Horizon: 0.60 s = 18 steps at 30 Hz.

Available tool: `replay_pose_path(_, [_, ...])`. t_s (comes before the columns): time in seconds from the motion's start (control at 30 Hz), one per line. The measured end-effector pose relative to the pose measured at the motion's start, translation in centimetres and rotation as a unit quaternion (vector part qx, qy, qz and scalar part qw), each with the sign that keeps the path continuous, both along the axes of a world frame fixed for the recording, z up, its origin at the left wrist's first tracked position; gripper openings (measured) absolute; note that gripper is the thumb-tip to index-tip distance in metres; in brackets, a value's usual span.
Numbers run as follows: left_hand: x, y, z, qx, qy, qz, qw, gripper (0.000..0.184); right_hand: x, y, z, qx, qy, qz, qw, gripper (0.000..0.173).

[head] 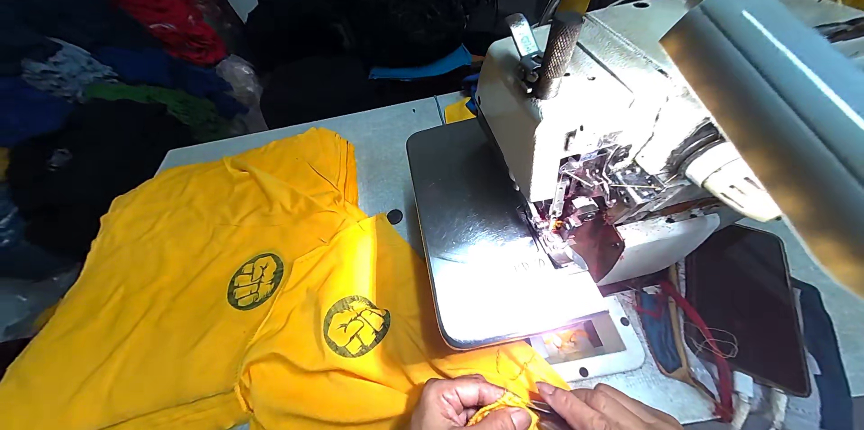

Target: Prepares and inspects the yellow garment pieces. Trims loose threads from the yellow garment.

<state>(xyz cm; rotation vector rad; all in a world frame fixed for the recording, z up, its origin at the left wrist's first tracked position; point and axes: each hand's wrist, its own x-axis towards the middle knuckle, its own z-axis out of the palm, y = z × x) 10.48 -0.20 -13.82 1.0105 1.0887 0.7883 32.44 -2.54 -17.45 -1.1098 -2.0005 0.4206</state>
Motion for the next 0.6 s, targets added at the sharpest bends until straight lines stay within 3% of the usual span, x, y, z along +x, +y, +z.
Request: replay_pose_path(0.6, [-0.18,0.07,-0.46,0.024,0.003,-0.015,1.0,0.008,-0.39,0.64,-0.51,-0.003,0.032,0.034,0.999,0.023])
